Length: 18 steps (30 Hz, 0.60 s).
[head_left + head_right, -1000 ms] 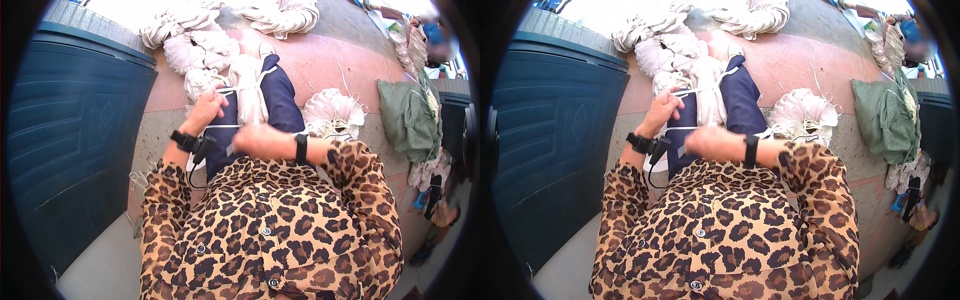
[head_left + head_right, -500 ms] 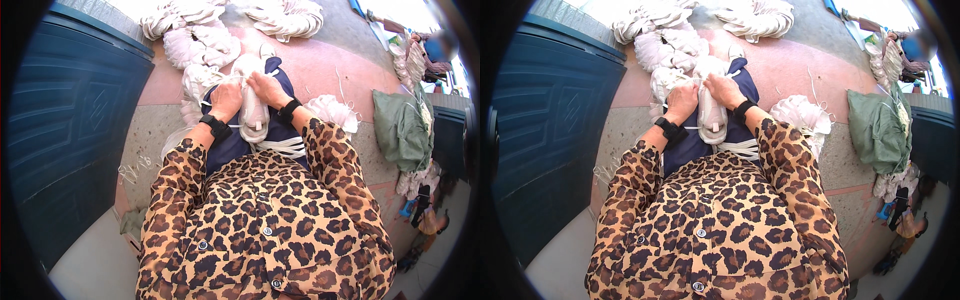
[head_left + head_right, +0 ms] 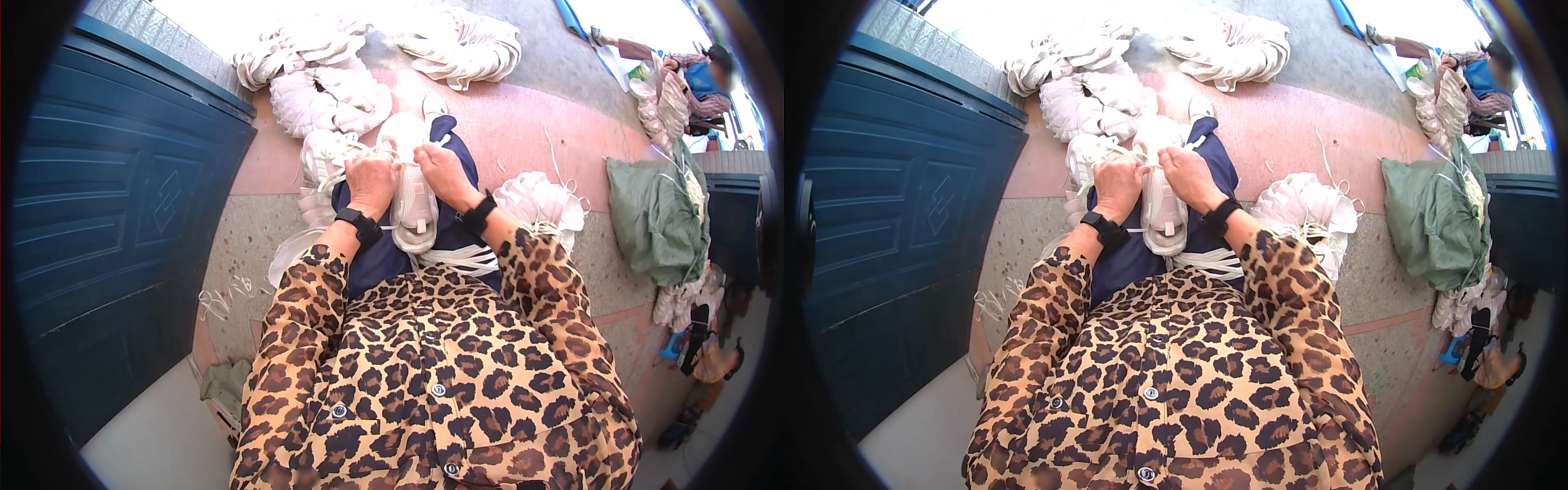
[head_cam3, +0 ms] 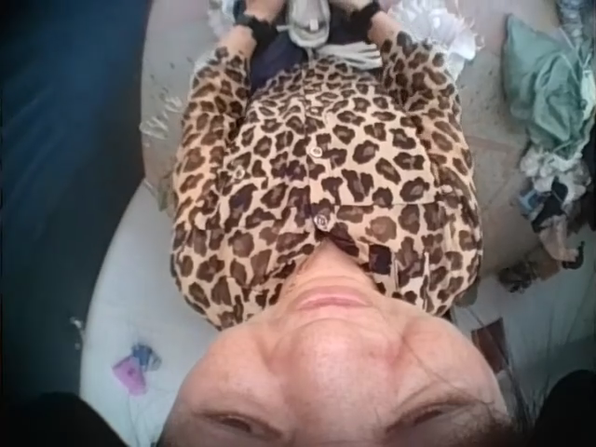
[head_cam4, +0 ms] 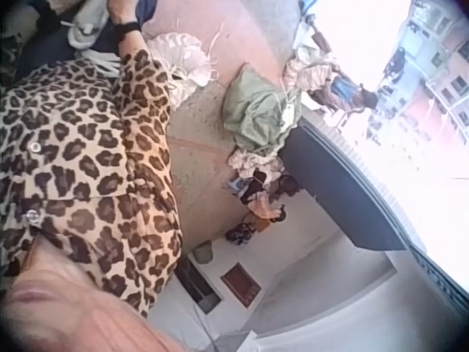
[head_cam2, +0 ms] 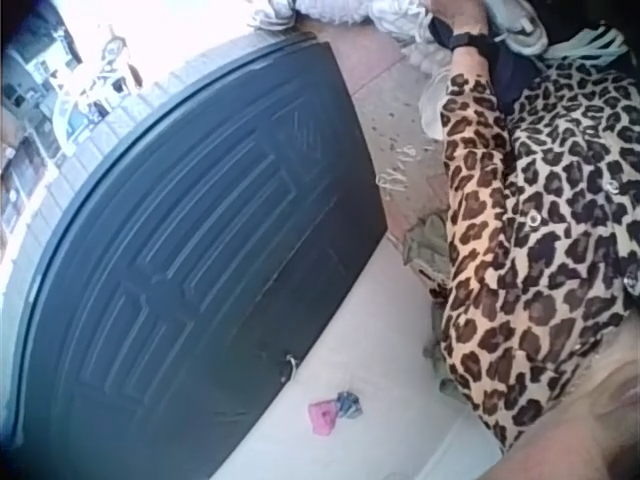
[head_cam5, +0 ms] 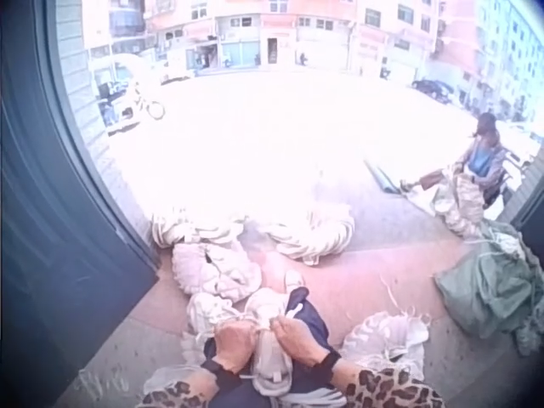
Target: The recorder is lacing and bundling multiple pairs of shoe uppers.
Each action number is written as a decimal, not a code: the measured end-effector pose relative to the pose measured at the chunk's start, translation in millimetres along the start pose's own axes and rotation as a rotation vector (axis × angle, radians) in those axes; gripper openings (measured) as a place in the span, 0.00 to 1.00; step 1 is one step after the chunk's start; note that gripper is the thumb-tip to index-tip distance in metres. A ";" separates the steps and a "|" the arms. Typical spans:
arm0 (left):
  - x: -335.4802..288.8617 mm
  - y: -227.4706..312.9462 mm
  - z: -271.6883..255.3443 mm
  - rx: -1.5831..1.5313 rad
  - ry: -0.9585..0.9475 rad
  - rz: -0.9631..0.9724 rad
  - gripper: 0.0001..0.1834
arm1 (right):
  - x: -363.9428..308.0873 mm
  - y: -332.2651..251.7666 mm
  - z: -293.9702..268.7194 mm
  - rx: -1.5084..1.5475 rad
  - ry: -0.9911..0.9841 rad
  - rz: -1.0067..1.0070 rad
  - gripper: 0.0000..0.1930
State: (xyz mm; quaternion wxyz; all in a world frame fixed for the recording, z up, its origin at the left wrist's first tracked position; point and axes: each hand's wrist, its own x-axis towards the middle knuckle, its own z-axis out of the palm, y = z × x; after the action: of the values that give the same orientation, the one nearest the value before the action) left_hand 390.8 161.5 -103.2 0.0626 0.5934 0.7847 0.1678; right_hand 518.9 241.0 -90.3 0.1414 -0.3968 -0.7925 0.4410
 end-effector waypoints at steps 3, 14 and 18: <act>-9.1 -0.8 -3.9 0.000 -0.025 -0.035 0.11 | -11.1 1.8 0.2 0.338 -0.058 0.235 0.15; 2.0 -5.4 -23.6 0.020 -0.400 0.108 0.14 | -8.2 -4.2 28.6 -0.425 -0.055 0.024 0.14; 3.0 -14.6 -18.1 -0.041 -0.418 0.114 0.13 | -11.9 -8.6 32.0 -0.518 -0.094 -0.056 0.12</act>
State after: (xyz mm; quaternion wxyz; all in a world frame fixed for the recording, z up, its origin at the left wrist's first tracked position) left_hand 371.2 157.5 -90.8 0.2264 0.6572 0.7163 0.0602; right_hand 503.9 210.7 -100.1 0.0104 -0.3767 -0.8954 0.2372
